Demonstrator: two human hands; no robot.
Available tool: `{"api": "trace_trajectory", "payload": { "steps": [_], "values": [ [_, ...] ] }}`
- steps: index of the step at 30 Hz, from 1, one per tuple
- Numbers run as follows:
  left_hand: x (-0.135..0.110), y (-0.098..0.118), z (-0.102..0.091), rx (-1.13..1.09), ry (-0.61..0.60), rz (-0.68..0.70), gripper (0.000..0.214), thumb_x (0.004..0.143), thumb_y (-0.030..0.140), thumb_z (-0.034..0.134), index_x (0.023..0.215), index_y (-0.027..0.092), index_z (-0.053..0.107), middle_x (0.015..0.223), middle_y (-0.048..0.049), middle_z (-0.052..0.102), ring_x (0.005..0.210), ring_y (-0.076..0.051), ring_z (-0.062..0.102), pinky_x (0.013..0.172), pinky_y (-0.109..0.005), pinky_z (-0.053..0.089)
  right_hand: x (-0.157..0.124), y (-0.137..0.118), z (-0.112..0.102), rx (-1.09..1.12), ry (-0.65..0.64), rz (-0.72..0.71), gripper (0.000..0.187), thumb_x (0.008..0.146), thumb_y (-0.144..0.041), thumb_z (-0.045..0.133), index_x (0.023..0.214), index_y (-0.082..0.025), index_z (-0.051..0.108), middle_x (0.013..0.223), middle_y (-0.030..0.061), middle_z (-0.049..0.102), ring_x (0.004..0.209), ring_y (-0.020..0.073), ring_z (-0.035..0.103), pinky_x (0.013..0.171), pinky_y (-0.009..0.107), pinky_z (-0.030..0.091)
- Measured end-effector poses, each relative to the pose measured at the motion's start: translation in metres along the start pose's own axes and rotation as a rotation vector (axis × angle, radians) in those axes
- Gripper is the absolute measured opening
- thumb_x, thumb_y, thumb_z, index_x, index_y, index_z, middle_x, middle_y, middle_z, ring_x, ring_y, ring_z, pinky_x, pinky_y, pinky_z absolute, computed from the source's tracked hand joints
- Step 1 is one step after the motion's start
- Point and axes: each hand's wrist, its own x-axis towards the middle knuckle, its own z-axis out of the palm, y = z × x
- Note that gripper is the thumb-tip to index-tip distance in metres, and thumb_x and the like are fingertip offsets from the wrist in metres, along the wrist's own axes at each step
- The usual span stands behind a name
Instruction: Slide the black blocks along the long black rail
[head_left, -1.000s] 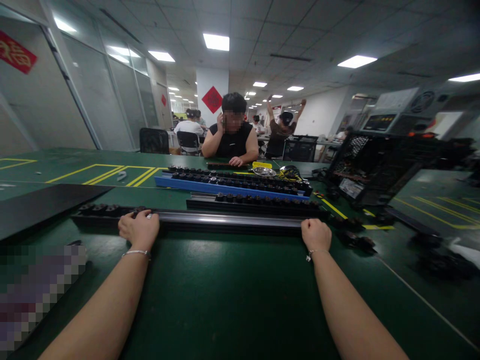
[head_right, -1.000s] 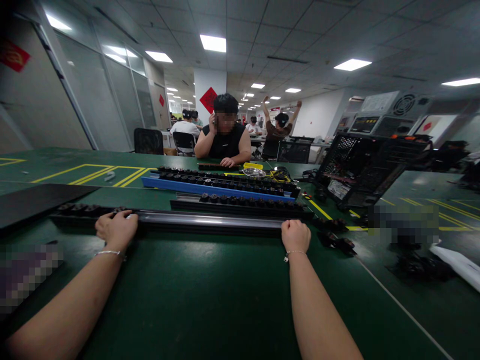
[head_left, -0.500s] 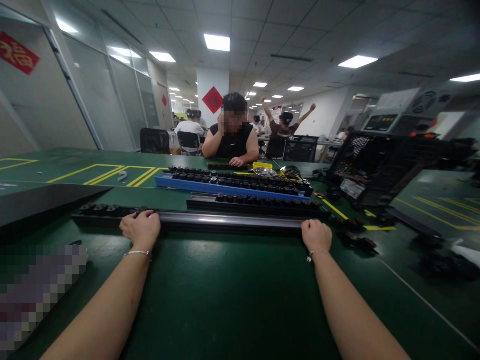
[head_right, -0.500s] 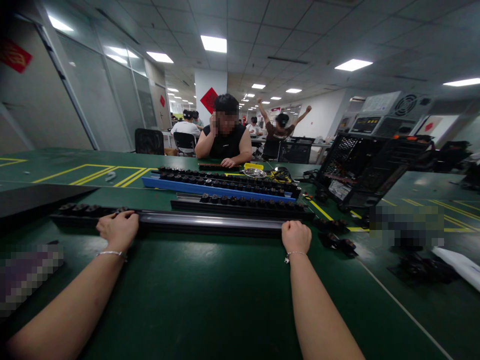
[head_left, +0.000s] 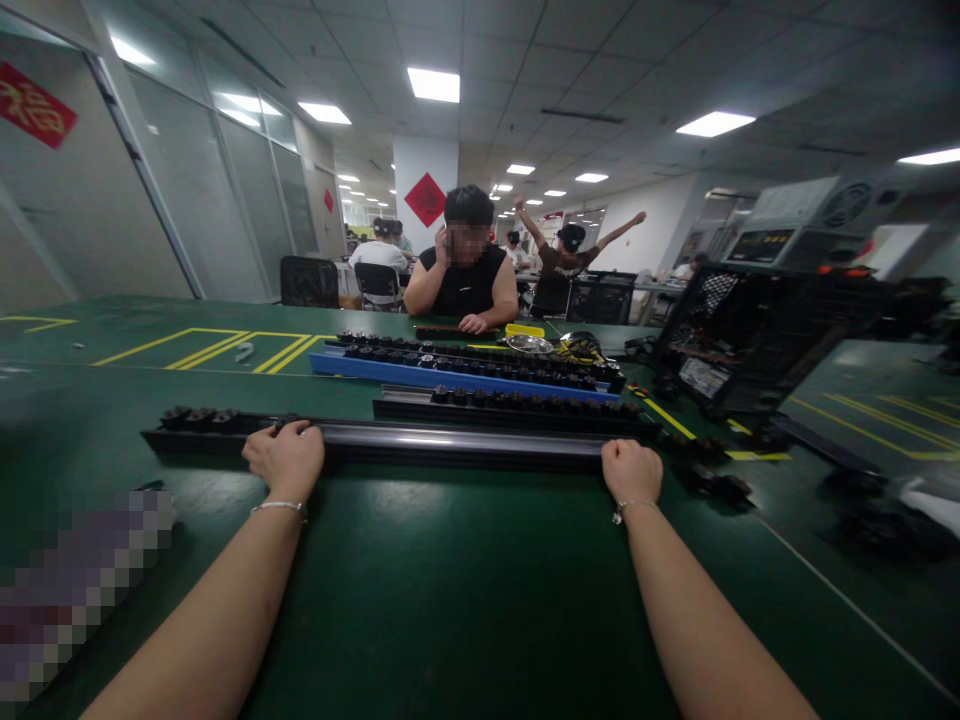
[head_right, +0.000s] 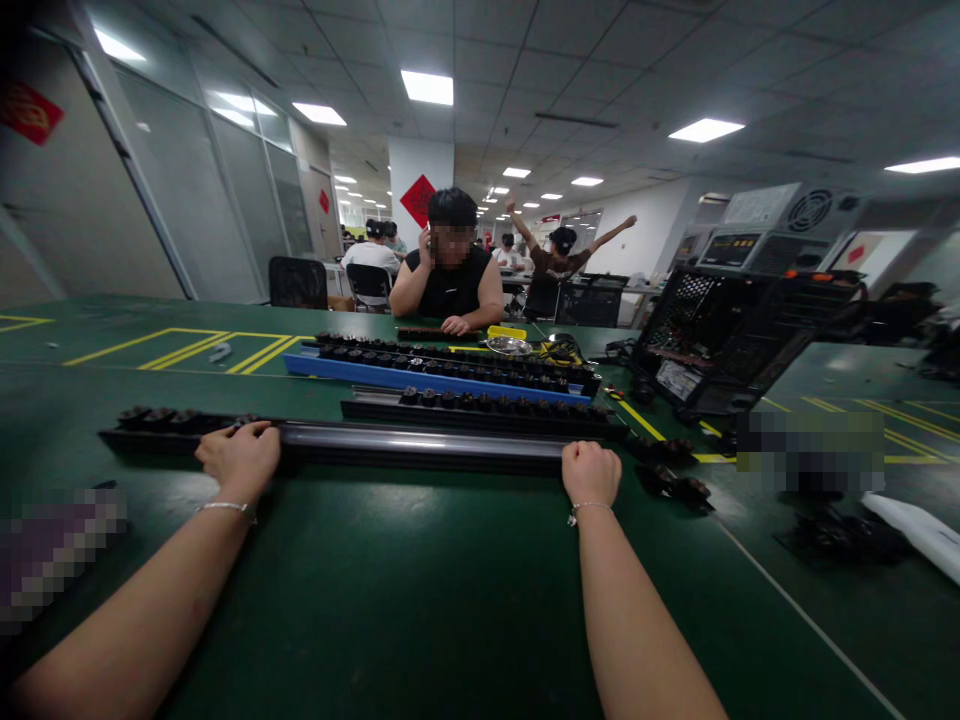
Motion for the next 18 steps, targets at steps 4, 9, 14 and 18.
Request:
{"api": "trace_trajectory", "payload": {
  "steps": [4, 9, 14, 18],
  "values": [
    [-0.0037, 0.0022, -0.0014, 0.005, 0.001, 0.024, 0.036, 0.075, 0.032, 0.051, 0.102, 0.020, 0.070, 0.122, -0.0154, 0.045, 0.118, -0.035, 0.037, 0.098, -0.047, 0.033, -0.0005, -0.0006, 0.0006, 0.011, -0.001, -0.002, 0.043, 0.087, -0.023, 0.031, 0.076, -0.012, 0.071, 0.084, 0.0120, 0.068, 0.071, 0.0184, 0.054, 0.071, 0.032, 0.032],
    [-0.0062, 0.0022, -0.0006, 0.013, -0.002, 0.038, 0.036, 0.075, 0.032, 0.049, 0.102, 0.020, 0.070, 0.123, -0.0155, 0.044, 0.119, -0.036, 0.037, 0.098, -0.047, 0.033, -0.0009, -0.0009, 0.0015, 0.020, -0.006, 0.015, 0.044, 0.087, -0.024, 0.030, 0.077, -0.012, 0.071, 0.086, 0.0115, 0.068, 0.074, 0.0187, 0.055, 0.074, 0.033, 0.032],
    [-0.0085, 0.0024, 0.0025, 0.040, -0.001, 0.056, 0.033, 0.075, 0.033, 0.050, 0.099, 0.021, 0.070, 0.120, -0.0150, 0.045, 0.117, -0.035, 0.038, 0.096, -0.046, 0.034, -0.0006, -0.0005, 0.0011, 0.028, -0.014, 0.006, 0.044, 0.087, -0.024, 0.030, 0.075, -0.012, 0.071, 0.085, 0.0112, 0.068, 0.074, 0.0186, 0.054, 0.074, 0.032, 0.032],
    [-0.0071, 0.0034, 0.0007, 0.089, -0.034, 0.056, 0.031, 0.073, 0.034, 0.052, 0.093, 0.016, 0.067, 0.117, -0.0185, 0.048, 0.116, -0.036, 0.041, 0.094, -0.046, 0.036, -0.0006, -0.0001, 0.0005, 0.036, -0.020, 0.001, 0.045, 0.087, -0.024, 0.029, 0.075, -0.012, 0.071, 0.084, 0.0113, 0.068, 0.072, 0.0183, 0.053, 0.073, 0.033, 0.031]
  ]
}}
